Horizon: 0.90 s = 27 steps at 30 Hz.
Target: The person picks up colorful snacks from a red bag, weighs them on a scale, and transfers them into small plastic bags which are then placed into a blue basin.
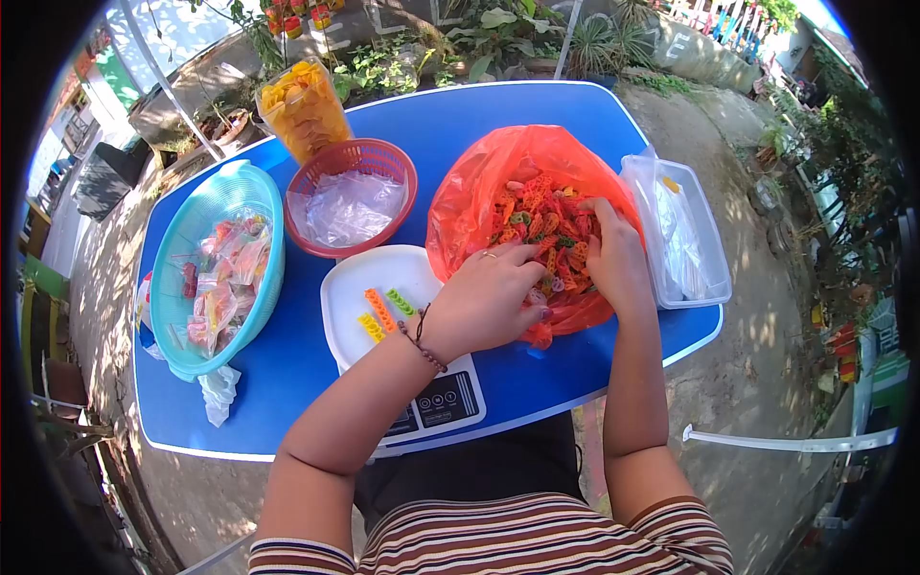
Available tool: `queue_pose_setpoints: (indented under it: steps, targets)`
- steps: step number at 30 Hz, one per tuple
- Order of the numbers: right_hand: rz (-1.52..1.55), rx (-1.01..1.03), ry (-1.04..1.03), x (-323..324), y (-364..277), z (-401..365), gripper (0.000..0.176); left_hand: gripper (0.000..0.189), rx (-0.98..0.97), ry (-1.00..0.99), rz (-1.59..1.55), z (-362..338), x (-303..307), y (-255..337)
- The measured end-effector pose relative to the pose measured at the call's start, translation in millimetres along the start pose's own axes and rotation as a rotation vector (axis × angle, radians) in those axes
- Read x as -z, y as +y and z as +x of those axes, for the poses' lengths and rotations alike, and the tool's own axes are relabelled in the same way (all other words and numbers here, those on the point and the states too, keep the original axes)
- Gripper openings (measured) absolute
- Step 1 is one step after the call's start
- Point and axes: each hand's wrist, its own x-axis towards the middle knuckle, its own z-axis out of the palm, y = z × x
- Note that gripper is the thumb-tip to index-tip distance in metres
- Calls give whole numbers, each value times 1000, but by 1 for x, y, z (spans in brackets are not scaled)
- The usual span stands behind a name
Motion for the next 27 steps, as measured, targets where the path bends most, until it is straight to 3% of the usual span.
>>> queue_pose_setpoints:
  steps: [6, 11, 17, 20, 23, 27]
  targets:
    - [-196, 174, 175, -16, 11, -6, 21, 58, -17, 89, 113, 2, -15, 3]
    - [-404, 194, 206, -26, 12, -5, 21, 57, -4, 105, 132, -5, -13, 3]
    - [-76, 102, 108, -17, 8, -12, 13, 52, -23, 144, 75, -24, 2, 6]
    - [-25, 97, 165, -19, -1, -15, 13, 50, -50, 187, 63, -32, 8, 2]
    - [-89, 34, 292, -22, -15, -13, 12, 48, -48, 215, 35, -39, 9, 1]
    - [-246, 112, 281, -33, -12, -10, 9, 50, -46, 200, 30, -40, 6, -3]
